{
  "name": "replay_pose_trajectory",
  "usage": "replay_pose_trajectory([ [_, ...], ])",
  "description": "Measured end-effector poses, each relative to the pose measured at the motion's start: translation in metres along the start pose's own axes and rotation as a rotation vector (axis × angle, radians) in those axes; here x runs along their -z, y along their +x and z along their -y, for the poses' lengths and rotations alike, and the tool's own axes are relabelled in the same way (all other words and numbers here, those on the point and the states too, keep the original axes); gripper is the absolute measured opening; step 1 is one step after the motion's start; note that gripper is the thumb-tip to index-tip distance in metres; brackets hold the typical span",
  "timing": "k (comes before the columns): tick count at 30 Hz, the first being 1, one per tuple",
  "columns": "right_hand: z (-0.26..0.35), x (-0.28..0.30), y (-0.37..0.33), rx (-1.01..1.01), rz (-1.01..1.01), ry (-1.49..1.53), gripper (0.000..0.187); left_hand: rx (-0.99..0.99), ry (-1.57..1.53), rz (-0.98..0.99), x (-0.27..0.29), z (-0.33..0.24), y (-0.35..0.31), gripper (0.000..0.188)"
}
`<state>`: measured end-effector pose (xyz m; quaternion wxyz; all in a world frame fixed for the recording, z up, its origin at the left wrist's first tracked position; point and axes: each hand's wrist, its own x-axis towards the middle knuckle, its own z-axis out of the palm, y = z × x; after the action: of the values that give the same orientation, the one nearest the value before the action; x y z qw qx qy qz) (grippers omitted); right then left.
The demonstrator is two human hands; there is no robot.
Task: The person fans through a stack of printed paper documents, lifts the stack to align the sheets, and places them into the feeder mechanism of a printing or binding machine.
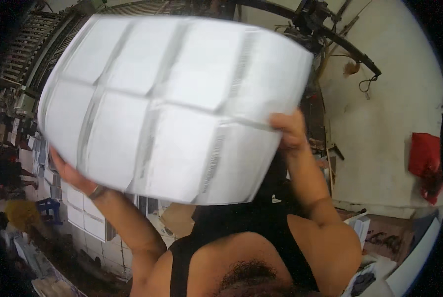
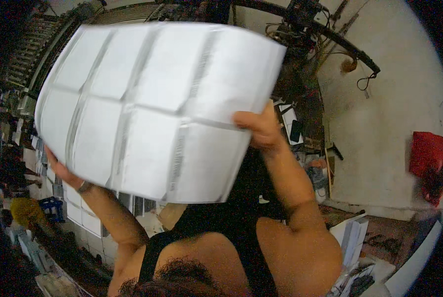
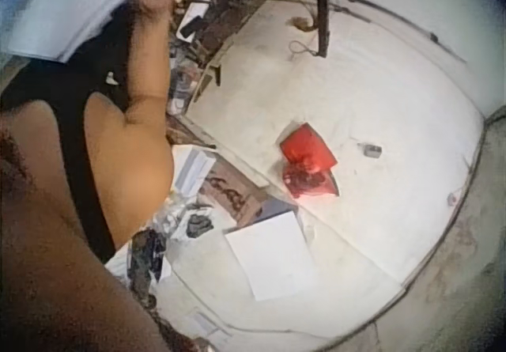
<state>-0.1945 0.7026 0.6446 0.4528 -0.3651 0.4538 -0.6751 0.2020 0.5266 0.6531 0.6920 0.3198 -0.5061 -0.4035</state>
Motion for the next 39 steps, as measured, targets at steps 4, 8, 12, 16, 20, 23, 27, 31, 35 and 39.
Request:
replay_pose_trajectory([
  [4, 0.034, 0.074, -0.070, 0.389, -0.319, -0.116, 0.048, 0.386, -0.613, -0.045, -0.134, -0.031, 0.001, 0.048],
  [8, 0.071, 0.060, -0.147, 0.373, -0.662, -0.345, 0.060, 0.513, -0.866, 0.160, -0.207, -0.005, -0.026, 0.039],
  [12, 0.070, 0.123, -0.251, 0.402, -0.440, -0.106, 0.065, 0.931, -1.065, 0.334, -0.259, 0.018, -0.085, 0.041],
  [16, 0.053, 0.118, -0.279, 0.271, -0.575, -0.205, 0.065, 1.169, -0.924, 0.332, -0.295, 0.078, -0.147, 0.036],
  [20, 0.026, 0.121, -0.267, 0.265, -0.771, 0.009, 0.066, 1.411, -0.668, 0.267, -0.324, 0.124, -0.181, 0.030],
  [23, 0.021, 0.123, -0.237, 0.219, -0.926, 0.098, 0.066, 1.453, -0.457, 0.293, -0.340, 0.181, -0.203, 0.025],
  [27, 0.009, 0.188, -0.220, 0.135, -0.892, 0.056, 0.061, 1.496, -0.467, 0.235, -0.367, 0.219, -0.205, 0.024],
  [31, -0.002, 0.269, -0.181, 0.080, -0.755, -0.041, 0.059, 1.468, -0.570, 0.143, -0.406, 0.287, -0.200, 0.024],
  [35, -0.005, 0.309, -0.135, 0.080, -0.702, -0.113, 0.063, 1.390, -0.579, 0.161, -0.415, 0.307, -0.184, 0.026],
  [39, -0.012, 0.323, -0.091, 0.133, -0.674, -0.160, 0.065, 1.311, -0.726, 0.142, -0.428, 0.301, -0.161, 0.028],
])
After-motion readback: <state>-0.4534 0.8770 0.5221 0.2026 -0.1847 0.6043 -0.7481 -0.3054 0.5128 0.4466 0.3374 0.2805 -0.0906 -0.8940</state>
